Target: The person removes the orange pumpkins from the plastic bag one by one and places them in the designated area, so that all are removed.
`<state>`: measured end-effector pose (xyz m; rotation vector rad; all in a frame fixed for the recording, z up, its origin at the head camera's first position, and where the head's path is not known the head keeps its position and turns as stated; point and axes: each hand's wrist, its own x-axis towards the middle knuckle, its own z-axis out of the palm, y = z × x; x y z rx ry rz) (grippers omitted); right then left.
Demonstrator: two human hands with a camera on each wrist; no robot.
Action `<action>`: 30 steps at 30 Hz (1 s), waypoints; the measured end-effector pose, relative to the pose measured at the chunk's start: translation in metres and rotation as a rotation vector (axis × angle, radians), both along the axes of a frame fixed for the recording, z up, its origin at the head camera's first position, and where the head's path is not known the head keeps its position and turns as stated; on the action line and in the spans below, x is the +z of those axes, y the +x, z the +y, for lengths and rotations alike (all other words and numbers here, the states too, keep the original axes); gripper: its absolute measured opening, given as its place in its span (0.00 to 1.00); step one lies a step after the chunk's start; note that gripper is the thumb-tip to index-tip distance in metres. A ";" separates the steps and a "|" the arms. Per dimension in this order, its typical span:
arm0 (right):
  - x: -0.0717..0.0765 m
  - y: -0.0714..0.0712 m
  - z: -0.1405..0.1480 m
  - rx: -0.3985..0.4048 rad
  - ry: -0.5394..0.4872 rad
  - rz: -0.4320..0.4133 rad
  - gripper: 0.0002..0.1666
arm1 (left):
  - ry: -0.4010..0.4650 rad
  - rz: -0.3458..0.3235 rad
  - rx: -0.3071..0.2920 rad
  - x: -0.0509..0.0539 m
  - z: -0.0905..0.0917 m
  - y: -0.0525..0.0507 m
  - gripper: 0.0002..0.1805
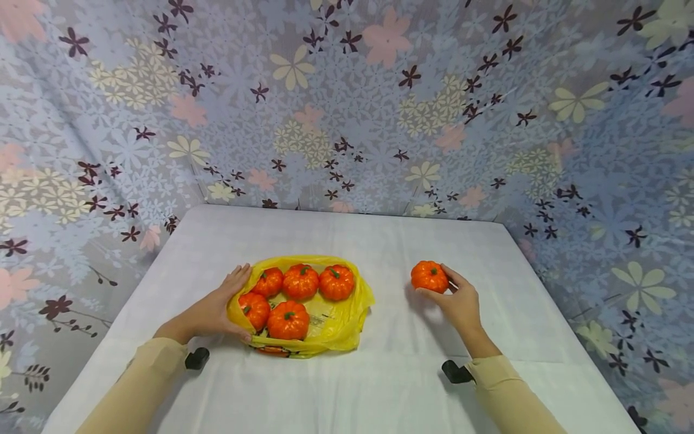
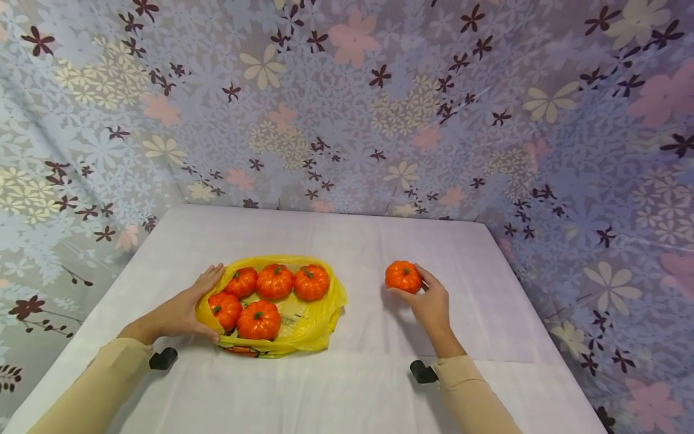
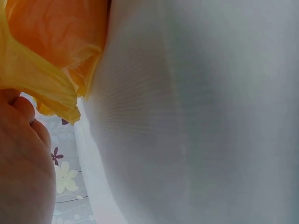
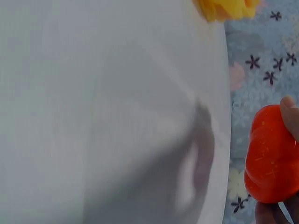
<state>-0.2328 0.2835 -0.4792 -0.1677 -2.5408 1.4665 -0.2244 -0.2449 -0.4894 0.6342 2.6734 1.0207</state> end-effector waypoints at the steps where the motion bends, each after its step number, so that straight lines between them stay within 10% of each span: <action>1: 0.000 0.000 0.003 -0.009 0.005 -0.002 0.52 | 0.001 0.001 0.000 0.000 0.000 0.000 0.77; 30: -0.020 -0.007 0.064 -0.267 -0.024 -0.107 0.57 | 0.030 0.015 -0.007 0.001 0.001 0.001 0.77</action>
